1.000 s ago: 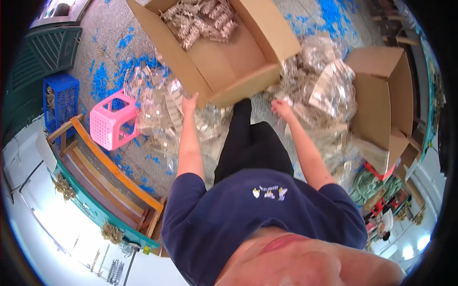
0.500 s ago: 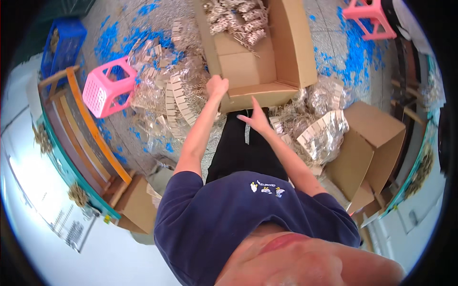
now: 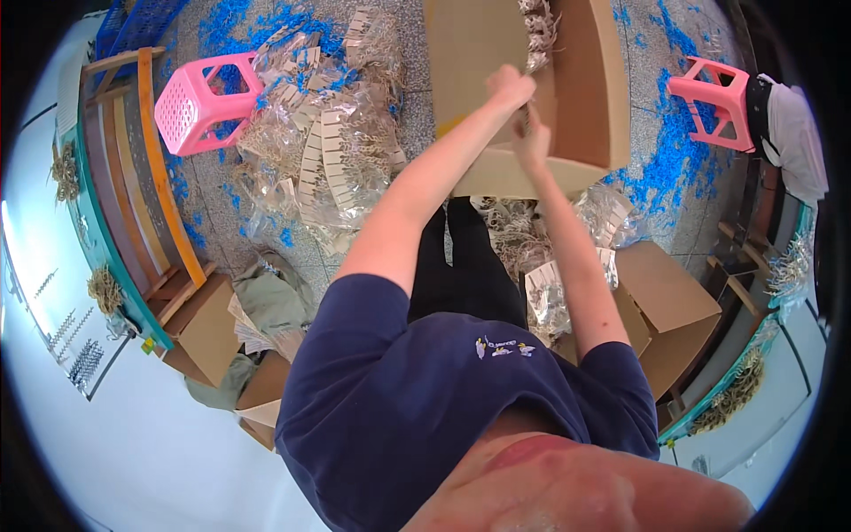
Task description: Organizing raw shoe materials and sweeping the workshop floor.
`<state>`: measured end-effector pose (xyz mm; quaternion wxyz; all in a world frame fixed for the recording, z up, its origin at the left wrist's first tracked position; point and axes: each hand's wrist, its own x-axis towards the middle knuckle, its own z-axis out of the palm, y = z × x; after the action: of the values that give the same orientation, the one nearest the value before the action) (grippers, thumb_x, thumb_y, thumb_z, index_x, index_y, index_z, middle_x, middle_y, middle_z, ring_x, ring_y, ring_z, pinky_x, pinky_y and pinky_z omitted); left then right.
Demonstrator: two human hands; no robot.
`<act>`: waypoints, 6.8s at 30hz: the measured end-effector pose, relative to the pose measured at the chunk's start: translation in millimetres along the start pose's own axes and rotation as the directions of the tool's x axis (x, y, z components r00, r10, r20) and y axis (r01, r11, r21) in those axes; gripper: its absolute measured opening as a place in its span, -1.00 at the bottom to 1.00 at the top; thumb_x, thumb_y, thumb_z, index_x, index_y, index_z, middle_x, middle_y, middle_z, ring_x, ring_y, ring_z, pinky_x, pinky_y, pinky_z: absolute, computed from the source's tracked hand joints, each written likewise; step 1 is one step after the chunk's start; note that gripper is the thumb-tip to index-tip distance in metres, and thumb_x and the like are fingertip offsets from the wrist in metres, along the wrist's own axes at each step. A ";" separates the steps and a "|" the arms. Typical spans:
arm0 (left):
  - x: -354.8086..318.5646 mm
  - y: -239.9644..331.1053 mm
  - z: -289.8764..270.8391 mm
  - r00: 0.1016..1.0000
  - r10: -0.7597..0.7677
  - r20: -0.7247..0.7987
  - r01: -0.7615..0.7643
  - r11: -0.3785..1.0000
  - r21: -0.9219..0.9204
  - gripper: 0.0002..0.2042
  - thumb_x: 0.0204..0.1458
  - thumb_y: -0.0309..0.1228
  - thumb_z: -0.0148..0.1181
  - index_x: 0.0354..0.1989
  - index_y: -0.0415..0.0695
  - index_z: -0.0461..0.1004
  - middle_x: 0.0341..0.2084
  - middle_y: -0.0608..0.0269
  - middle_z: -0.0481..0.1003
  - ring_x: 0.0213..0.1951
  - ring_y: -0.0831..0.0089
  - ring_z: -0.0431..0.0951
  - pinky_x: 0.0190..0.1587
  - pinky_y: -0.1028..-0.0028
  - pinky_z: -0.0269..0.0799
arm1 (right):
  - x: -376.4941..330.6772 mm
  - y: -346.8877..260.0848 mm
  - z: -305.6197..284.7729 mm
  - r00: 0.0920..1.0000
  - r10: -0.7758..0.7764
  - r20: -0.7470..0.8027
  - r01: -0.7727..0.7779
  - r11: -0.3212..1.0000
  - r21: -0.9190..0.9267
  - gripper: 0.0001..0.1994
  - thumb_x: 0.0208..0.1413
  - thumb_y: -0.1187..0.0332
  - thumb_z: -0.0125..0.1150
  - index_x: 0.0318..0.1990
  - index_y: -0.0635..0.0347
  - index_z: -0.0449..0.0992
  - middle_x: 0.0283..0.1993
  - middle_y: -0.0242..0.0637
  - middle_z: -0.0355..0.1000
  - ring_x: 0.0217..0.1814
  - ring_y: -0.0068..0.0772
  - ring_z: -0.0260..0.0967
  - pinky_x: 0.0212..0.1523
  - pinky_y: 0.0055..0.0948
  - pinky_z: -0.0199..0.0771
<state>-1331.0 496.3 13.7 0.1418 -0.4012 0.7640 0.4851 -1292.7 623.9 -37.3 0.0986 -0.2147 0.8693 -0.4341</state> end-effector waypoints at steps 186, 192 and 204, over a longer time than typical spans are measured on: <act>74.9 -755.9 -1428.3 -0.946 -0.234 -0.226 -0.011 0.719 -0.695 -0.77 -0.02 -0.34 -0.05 -0.46 -0.28 0.43 -0.53 0.08 0.47 -0.49 0.33 0.44 -0.40 0.37 0.35 | 843.9 -869.1 1152.2 0.620 0.415 0.666 0.194 0.741 -0.642 -0.64 -0.13 0.16 0.01 -0.24 0.24 0.38 -0.35 -0.08 0.37 -0.39 -0.13 0.38 -0.46 -0.19 0.36; -44.4 -854.8 -1529.8 -0.946 -0.268 -0.180 -0.069 0.713 -0.698 -0.62 -0.04 -0.18 -0.08 -0.38 -0.31 0.45 -0.48 -0.04 0.46 -0.45 0.18 0.45 -0.40 0.28 0.33 | 742.2 -867.6 1054.7 0.564 0.629 0.535 -0.134 0.709 -0.692 -0.62 -0.10 0.18 0.02 -0.11 0.14 0.28 -0.34 -0.10 0.36 -0.42 -0.15 0.39 -0.57 -0.14 0.38; -8.1 -917.9 -1681.6 -0.201 -0.519 -0.831 0.035 0.844 -0.536 -0.41 -0.04 -0.19 0.00 0.07 -0.35 0.06 -0.03 0.00 0.22 -0.07 0.28 0.27 -0.05 0.41 0.16 | 689.7 -804.8 1056.8 0.259 -0.088 0.962 0.901 0.381 -0.208 -0.82 -0.25 0.31 -0.04 -0.53 0.11 0.51 -0.37 -0.09 0.40 -0.35 -0.08 0.37 -0.33 -0.22 0.35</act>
<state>-346.8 -1128.0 265.4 -0.4350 -0.8009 0.4012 0.0914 -1295.6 -872.8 -23.5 0.2396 -0.7158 0.6410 0.1391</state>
